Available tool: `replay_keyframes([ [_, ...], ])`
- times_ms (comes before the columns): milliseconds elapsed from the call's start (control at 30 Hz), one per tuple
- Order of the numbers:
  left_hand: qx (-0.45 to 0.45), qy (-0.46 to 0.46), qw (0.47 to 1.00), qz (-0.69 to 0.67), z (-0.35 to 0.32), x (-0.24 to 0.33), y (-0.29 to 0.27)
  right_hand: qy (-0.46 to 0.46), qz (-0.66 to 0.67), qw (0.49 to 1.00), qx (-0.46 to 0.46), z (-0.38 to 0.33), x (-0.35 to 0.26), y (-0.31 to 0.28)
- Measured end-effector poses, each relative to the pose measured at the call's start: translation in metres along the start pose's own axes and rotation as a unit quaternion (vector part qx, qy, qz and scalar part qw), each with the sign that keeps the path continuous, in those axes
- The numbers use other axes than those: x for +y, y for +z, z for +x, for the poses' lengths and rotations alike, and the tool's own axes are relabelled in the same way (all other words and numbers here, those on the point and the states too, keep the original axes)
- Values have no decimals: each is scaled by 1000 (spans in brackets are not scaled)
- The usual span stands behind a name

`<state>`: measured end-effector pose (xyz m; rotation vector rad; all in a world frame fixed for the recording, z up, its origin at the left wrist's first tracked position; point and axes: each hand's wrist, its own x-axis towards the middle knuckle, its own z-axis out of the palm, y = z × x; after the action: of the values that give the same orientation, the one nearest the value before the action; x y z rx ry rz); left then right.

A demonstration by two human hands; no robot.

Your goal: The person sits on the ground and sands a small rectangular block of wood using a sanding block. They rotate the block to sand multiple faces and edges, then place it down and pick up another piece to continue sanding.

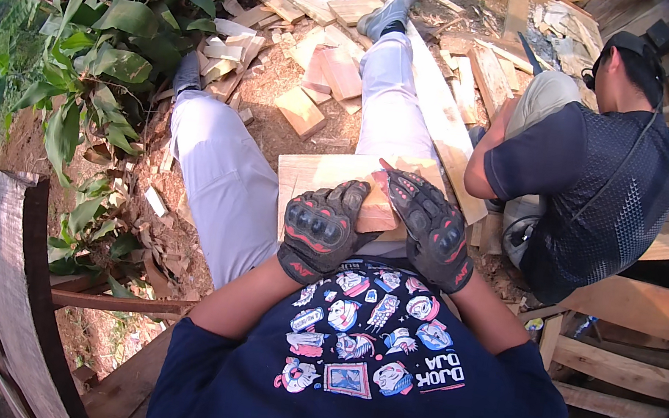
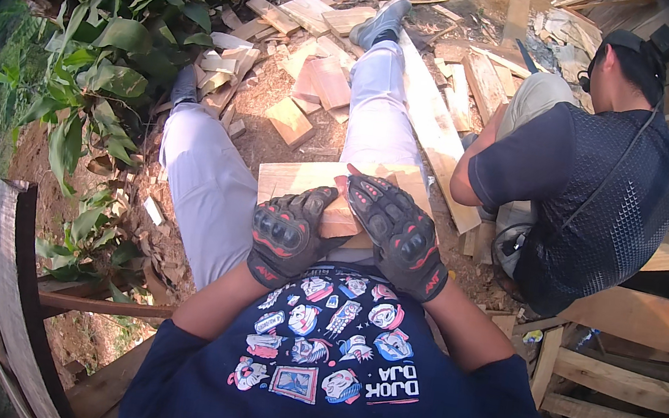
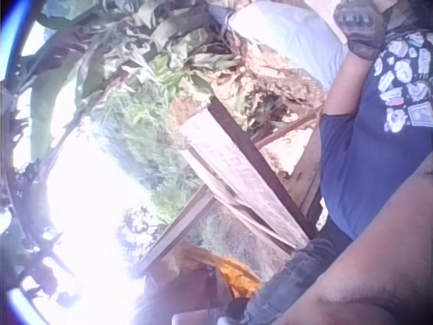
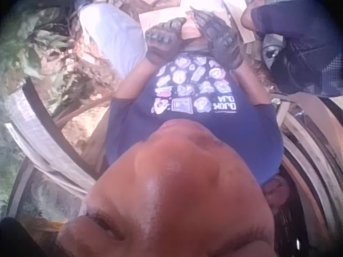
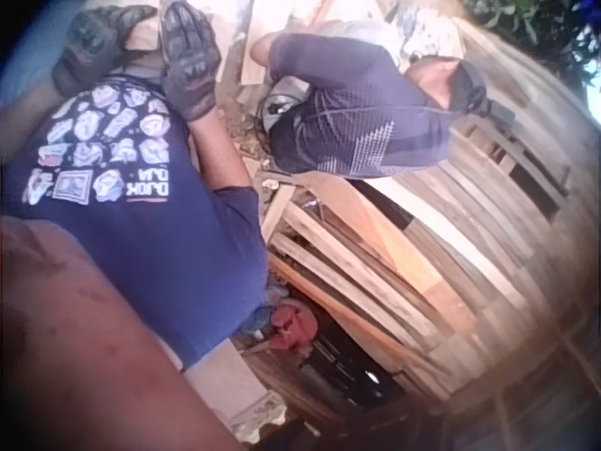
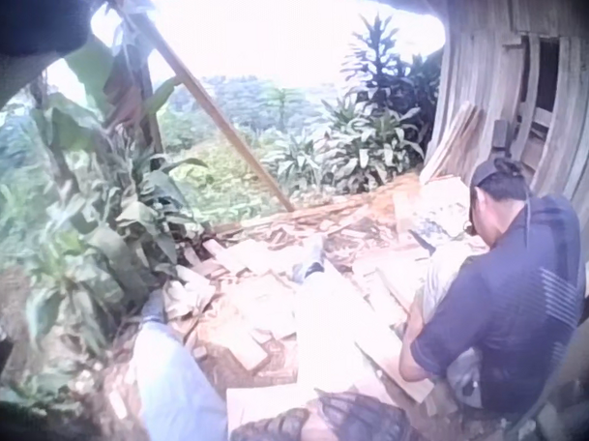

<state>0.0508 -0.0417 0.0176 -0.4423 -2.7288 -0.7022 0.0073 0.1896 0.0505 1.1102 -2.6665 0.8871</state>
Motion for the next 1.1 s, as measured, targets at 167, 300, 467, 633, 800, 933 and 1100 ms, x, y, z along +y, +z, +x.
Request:
replay_keyframes([
  [167,-11,-35,999,-28,12,-4,5,0,49,998,36,10,21,3],
  [300,25,-21,999,-30,6,-7,6,3,57,998,22,7,20,7],
  [467,-23,-32,999,-28,11,-10,2,7,11,999,41,1,12,12],
  [633,8,1,1000,-30,8,-11,5,-14,-19,998,54,3,45,9],
  [800,-12,-36,998,-40,9,-16,10,-9,-22,998,65,-21,24,16],
  [933,5,23,1000,-19,10,-22,9,-10,-7,995,95,-25,18,22],
  [1100,12,-1,1000,-28,10,-18,7,-4,-44,994,103,-27,17,20],
])
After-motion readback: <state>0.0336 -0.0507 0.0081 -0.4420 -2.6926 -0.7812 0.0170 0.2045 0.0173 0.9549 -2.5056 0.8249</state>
